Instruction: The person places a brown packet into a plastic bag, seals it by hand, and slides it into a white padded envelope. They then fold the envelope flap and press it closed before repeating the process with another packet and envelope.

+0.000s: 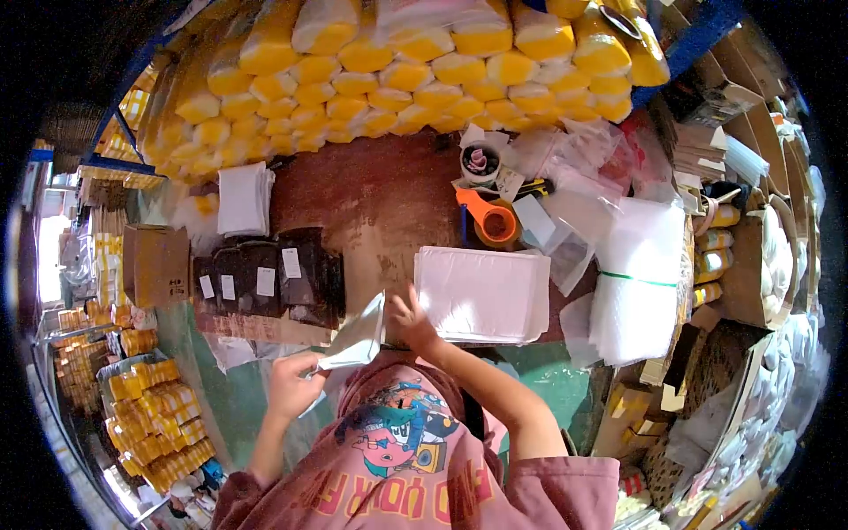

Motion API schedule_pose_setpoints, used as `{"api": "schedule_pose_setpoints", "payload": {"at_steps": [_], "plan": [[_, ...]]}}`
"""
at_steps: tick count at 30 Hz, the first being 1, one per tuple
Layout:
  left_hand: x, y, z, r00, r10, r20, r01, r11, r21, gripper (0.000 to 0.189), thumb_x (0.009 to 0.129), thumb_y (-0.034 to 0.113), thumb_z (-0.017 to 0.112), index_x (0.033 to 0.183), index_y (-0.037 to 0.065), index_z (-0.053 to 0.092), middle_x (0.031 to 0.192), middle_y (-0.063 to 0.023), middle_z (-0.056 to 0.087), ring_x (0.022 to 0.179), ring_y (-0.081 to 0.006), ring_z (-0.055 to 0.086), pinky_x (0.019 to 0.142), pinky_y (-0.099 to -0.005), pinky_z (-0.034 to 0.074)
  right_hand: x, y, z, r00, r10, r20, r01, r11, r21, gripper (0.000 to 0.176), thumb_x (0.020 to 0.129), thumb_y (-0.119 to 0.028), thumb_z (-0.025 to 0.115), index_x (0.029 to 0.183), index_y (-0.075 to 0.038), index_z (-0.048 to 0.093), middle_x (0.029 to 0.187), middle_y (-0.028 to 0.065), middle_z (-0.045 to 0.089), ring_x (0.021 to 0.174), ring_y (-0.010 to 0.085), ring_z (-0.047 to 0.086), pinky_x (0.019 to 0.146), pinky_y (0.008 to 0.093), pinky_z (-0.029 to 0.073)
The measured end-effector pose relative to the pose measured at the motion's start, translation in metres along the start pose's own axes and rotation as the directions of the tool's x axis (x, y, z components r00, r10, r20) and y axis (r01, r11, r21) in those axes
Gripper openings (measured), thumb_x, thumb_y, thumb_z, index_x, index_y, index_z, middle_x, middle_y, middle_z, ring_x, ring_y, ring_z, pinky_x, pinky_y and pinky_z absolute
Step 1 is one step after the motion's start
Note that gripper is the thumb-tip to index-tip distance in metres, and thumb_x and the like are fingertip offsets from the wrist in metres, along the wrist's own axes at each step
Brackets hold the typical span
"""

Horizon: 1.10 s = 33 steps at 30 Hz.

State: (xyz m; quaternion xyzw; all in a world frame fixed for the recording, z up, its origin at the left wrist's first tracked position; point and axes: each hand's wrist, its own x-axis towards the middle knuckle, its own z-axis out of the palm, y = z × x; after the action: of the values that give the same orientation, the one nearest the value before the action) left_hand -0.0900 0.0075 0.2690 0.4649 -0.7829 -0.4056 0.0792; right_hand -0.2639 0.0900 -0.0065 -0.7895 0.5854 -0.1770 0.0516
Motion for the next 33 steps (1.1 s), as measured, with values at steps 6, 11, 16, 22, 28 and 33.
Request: {"api": "schedule_pose_setpoints", "payload": {"at_steps": [6, 11, 16, 22, 28, 33], "plan": [[0.018, -0.013, 0.003, 0.999, -0.024, 0.029, 0.025, 1.000, -0.019, 0.024, 0.070, -0.006, 0.059, 0.091, 0.000, 0.070, 0.083, -0.0161, 0.069, 0.069, -0.0244, 0.067, 0.063, -0.0315, 0.050, -0.017, 0.028, 0.002, 0.846, 0.026, 0.533, 0.078, 0.982, -0.171, 0.021, 0.082, -0.024, 0.055, 0.094, -0.014, 0.069, 0.097, 0.0039, 0.063, 0.117, 0.0275, 0.050, 0.112, 0.0721, 0.004], [0.033, -0.030, 0.022, 0.998, 0.022, 0.055, -0.024, 0.999, 0.036, 0.009, 0.069, 0.002, 0.058, 0.076, -0.001, 0.063, 0.072, -0.0213, 0.058, 0.066, -0.0384, 0.059, 0.061, -0.0404, 0.048, -0.054, 0.056, -0.040, 0.869, 0.073, 0.490, 0.066, 0.963, -0.261, 0.029, 0.087, -0.035, 0.052, 0.104, -0.021, 0.071, 0.103, 0.0049, 0.062, 0.124, 0.0286, 0.046, 0.112, 0.0726, -0.001], [0.062, -0.019, 0.029, 0.997, 0.052, 0.049, -0.051, 0.999, -0.005, 0.011, 0.071, 0.003, 0.058, 0.079, -0.002, 0.063, 0.074, -0.0227, 0.059, 0.069, -0.0395, 0.061, 0.061, -0.0412, 0.048, -0.082, 0.093, -0.060, 0.900, 0.073, 0.429, -0.039, 0.995, -0.088, 0.027, 0.081, -0.030, 0.059, 0.103, -0.018, 0.068, 0.110, 0.0082, 0.058, 0.125, 0.0302, 0.044, 0.112, 0.0718, 0.001], [0.099, -0.024, 0.041, 0.934, 0.348, 0.074, -0.350, 0.937, 0.005, 0.009, 0.071, 0.004, 0.059, 0.076, -0.001, 0.064, 0.073, -0.0197, 0.062, 0.068, -0.0389, 0.061, 0.062, -0.0441, 0.050, -0.045, 0.071, -0.071, 0.694, 0.554, 0.460, -0.720, 0.510, 0.471, 0.034, 0.086, -0.033, 0.060, 0.109, -0.008, 0.065, 0.112, 0.0158, 0.063, 0.107, 0.0303, 0.059, 0.105, 0.0514, 0.038], [0.107, -0.061, 0.110, 0.640, 0.624, 0.448, -0.760, 0.600, 0.251, 0.012, 0.077, 0.010, 0.057, 0.087, 0.003, 0.058, 0.093, -0.0120, 0.061, 0.092, -0.0293, 0.063, 0.076, -0.0391, 0.053, 0.008, 0.049, -0.098, 0.531, 0.261, 0.806, -0.074, -0.934, 0.351, 0.042, 0.096, -0.030, 0.056, 0.125, 0.001, 0.052, 0.113, 0.0105, 0.063, 0.098, 0.0243, 0.063, 0.089, 0.0408, 0.053], [0.079, -0.095, 0.145, 0.676, 0.480, 0.559, -0.655, 0.739, 0.157, 0.012, 0.087, 0.014, 0.054, 0.085, 0.002, 0.056, 0.088, -0.0163, 0.059, 0.089, -0.0326, 0.062, 0.077, -0.0419, 0.051, -0.035, 0.025, -0.033, 0.392, 0.516, 0.761, -0.246, -0.739, 0.628, 0.035, 0.082, 0.000, 0.068, 0.115, 0.003, 0.058, 0.095, 0.0124, 0.067, 0.079, 0.0216, 0.065, 0.073, 0.0341, 0.054]]}}
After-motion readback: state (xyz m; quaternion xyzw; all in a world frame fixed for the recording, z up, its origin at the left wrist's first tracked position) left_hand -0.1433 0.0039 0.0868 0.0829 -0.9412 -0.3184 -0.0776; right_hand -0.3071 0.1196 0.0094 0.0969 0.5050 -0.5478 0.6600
